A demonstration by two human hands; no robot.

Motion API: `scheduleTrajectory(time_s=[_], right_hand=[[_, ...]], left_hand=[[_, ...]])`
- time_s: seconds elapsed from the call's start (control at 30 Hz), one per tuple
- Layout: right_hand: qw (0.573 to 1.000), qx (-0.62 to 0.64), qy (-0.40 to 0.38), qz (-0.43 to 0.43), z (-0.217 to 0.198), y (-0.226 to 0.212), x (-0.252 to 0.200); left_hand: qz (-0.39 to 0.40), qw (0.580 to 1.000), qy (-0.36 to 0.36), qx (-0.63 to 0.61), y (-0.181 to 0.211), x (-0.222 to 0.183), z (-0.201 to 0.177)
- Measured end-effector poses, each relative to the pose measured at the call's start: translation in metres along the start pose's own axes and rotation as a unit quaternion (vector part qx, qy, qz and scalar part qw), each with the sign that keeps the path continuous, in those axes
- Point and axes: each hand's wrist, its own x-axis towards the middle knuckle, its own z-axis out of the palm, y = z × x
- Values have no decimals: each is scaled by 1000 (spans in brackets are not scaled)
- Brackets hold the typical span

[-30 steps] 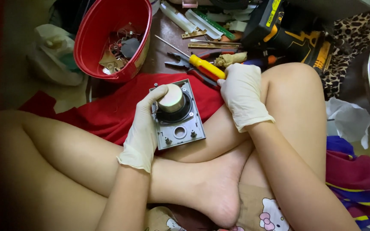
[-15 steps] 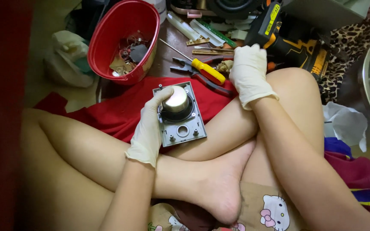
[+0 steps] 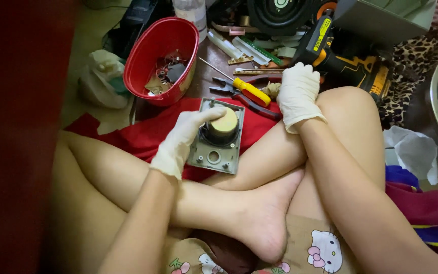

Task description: The person cleans a circular electronic component on a metal plate using a small brush while sitting on the floor.

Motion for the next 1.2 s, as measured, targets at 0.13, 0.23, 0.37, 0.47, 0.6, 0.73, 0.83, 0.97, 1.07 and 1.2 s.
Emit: scheduleTrajectory(time_s=[0.13,0.23,0.37,0.47,0.6,0.73,0.83,0.97,1.07,1.2], right_hand=[[1000,26,12,14,-12,2,-3],[998,57,19,35,-18,9,-3],[994,94,24,56,-20,20,-9],[990,117,31,72,-24,35,-14],[984,149,43,91,-28,56,-21],[853,508,-5,124,-85,25,-54],[707,697,-23,115,-104,0,-78],[560,812,-17,161,-102,-10,-86],[503,844,-8,186,-77,-1,-74],[447,872,15,198,-48,9,-64]], left_hand=[[49,996,-22,74,10,19,-4],[72,981,-36,175,15,33,-10],[102,949,-72,288,-1,54,-16],[100,948,-94,288,-9,61,-14],[98,933,-112,328,-6,55,-15],[106,924,-119,347,-13,64,-14],[125,931,-98,329,-13,67,-15],[121,913,-72,382,-13,75,-24],[123,899,-55,416,-16,89,-27],[141,907,-51,394,-13,82,-30]])
